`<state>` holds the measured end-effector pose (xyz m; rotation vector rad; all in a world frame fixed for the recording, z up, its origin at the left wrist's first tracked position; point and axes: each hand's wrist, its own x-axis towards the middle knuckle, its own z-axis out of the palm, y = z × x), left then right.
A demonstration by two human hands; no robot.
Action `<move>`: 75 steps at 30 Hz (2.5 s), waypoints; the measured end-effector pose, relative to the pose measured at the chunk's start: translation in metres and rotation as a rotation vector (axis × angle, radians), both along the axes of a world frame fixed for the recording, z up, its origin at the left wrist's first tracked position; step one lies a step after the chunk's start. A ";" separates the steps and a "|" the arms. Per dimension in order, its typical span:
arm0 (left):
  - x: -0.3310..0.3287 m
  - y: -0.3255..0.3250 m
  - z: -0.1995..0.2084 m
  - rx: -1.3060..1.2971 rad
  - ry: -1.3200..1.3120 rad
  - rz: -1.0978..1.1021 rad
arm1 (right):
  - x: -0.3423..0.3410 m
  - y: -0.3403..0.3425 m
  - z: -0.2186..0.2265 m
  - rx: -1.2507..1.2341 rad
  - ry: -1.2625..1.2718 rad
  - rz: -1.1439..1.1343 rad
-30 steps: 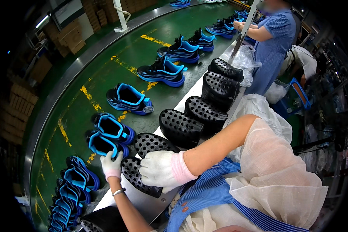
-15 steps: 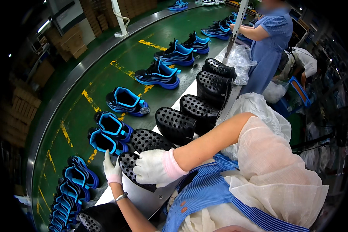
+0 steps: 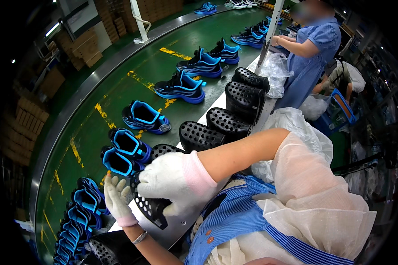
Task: The person takes a black plastic shoe sole from a bag, aligns a blue and black sneaker upper onto it, and presses the two components together by hand along a conveyor belt.
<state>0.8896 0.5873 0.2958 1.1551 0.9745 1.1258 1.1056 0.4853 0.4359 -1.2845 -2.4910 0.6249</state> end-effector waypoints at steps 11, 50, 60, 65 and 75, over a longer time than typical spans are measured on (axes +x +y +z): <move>0.025 -0.021 0.048 -0.400 -0.975 -0.505 | -0.020 0.038 0.002 0.283 0.125 0.021; 0.046 0.042 -0.067 0.388 1.078 0.010 | 0.025 0.165 -0.073 -0.178 -0.331 -0.060; 0.054 0.039 -0.078 0.673 1.103 0.136 | -0.049 0.226 -0.078 -0.117 -0.577 -0.020; 0.043 0.036 -0.081 0.754 1.103 0.142 | -0.084 0.234 -0.128 -0.076 -0.706 0.011; 0.035 0.074 -0.074 0.395 1.317 -0.367 | -0.129 0.271 -0.216 -0.098 -0.792 0.072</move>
